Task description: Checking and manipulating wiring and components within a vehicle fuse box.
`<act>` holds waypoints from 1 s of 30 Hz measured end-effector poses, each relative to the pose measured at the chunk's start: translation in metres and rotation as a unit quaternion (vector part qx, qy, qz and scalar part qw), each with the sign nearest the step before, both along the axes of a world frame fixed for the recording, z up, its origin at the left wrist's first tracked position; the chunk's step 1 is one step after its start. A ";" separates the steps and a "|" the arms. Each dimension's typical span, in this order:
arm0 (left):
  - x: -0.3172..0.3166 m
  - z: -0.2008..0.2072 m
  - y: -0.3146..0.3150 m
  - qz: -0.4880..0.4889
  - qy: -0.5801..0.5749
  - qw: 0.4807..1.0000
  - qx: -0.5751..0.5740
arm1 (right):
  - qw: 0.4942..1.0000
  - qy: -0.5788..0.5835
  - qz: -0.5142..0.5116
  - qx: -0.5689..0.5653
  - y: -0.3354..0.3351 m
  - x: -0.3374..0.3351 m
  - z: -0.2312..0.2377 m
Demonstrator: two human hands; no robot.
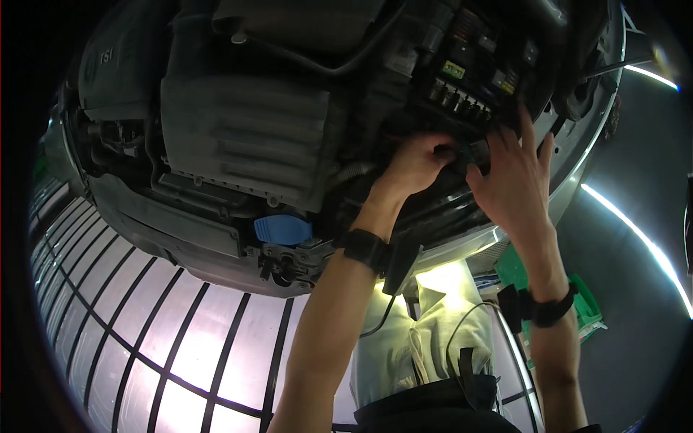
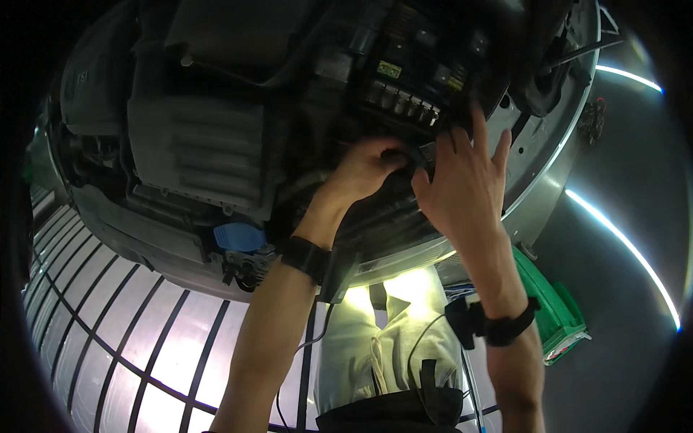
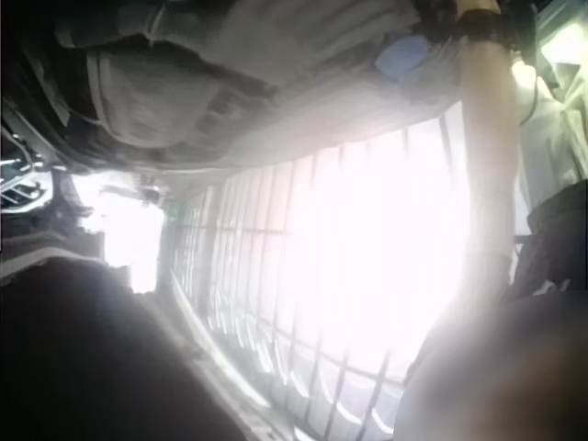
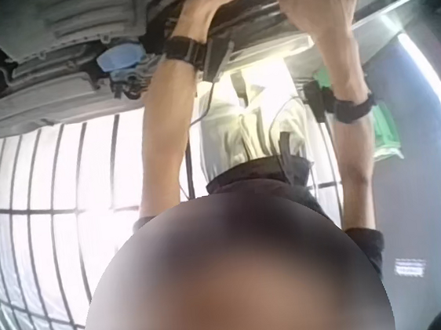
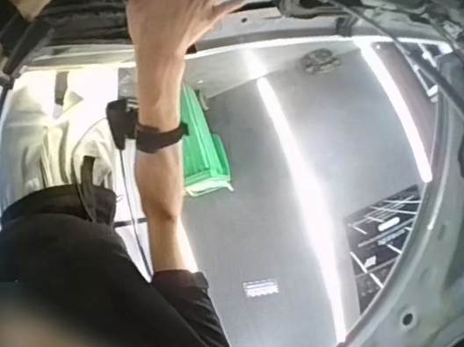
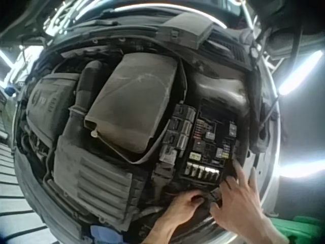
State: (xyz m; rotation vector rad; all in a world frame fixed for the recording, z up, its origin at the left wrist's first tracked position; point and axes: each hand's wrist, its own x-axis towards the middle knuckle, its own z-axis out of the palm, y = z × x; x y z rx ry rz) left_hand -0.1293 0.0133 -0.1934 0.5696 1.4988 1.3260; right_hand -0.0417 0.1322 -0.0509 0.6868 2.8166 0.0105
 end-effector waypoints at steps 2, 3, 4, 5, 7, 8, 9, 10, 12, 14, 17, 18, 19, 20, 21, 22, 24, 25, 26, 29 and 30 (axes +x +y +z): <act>-0.003 -0.002 -0.005 -0.009 0.056 0.998 0.012 | 0.996 0.060 -0.057 -0.035 -0.009 -0.005 0.014; -0.003 -0.003 -0.006 -0.002 0.057 0.998 0.013 | 0.983 0.118 -0.119 -0.072 -0.012 -0.008 0.021; -0.001 -0.001 -0.003 -0.007 0.057 0.998 0.014 | 0.978 0.143 -0.129 -0.075 -0.007 -0.005 0.029; 0.001 0.002 -0.002 -0.013 0.058 0.998 0.014 | 0.980 0.140 -0.121 -0.074 -0.002 -0.008 0.033; 0.003 0.004 -0.004 -0.001 0.062 0.998 0.009 | 0.859 0.020 -0.373 -0.349 0.006 -0.019 0.042; 0.002 0.003 -0.004 -0.001 0.053 0.999 0.012 | 0.892 0.044 -0.302 -0.334 0.008 -0.012 0.026; 0.000 0.001 -0.004 -0.001 0.044 0.999 0.014 | 0.894 0.043 -0.297 -0.332 0.023 -0.008 0.019; -0.002 0.001 -0.003 0.005 0.044 0.999 0.017 | 0.878 0.006 -0.277 -0.390 0.045 -0.003 0.014; 0.002 -0.004 -0.003 -0.005 0.077 0.997 0.013 | 0.838 -0.017 -0.310 -0.449 0.051 -0.006 0.015; 0.002 -0.006 -0.003 0.007 0.086 0.996 0.032 | 0.845 -0.061 -0.324 -0.421 0.045 -0.021 0.003; 0.002 0.000 -0.001 0.005 0.085 0.996 0.034 | 0.855 -0.109 -0.341 -0.375 0.041 -0.037 0.002; 0.001 0.004 0.000 -0.006 0.077 0.997 0.017 | 0.860 -0.114 -0.342 -0.362 0.041 -0.040 0.003; 0.001 0.001 -0.002 -0.004 0.077 0.997 0.016 | 0.861 -0.115 -0.339 -0.362 0.045 -0.041 0.000; 0.002 -0.002 -0.003 0.009 0.079 0.996 0.035 | 0.847 -0.126 -0.344 -0.385 0.052 -0.039 -0.004; 0.003 -0.005 -0.004 0.022 0.081 0.995 0.055 | 0.833 -0.136 -0.348 -0.408 0.055 -0.037 -0.007; 0.004 -0.004 -0.003 0.025 0.080 0.995 0.057 | 0.834 -0.138 -0.348 -0.405 0.057 -0.037 -0.008; 0.006 -0.003 -0.003 0.047 0.121 0.990 0.055 | 0.855 -0.153 -0.291 -0.402 0.058 -0.034 -0.009; 0.007 -0.004 -0.003 0.048 0.121 0.990 0.054 | 0.855 -0.155 -0.289 -0.402 0.057 -0.031 -0.011; 0.009 -0.004 -0.002 0.038 0.138 0.989 0.032 | 0.881 -0.125 -0.256 -0.378 0.056 -0.026 -0.013; 0.011 -0.006 -0.001 0.032 0.142 0.989 0.014 | 0.905 -0.097 -0.220 -0.350 0.060 -0.019 -0.018; 0.011 -0.006 0.000 0.035 0.131 0.991 0.017 | 0.906 -0.098 -0.220 -0.349 0.062 -0.016 -0.019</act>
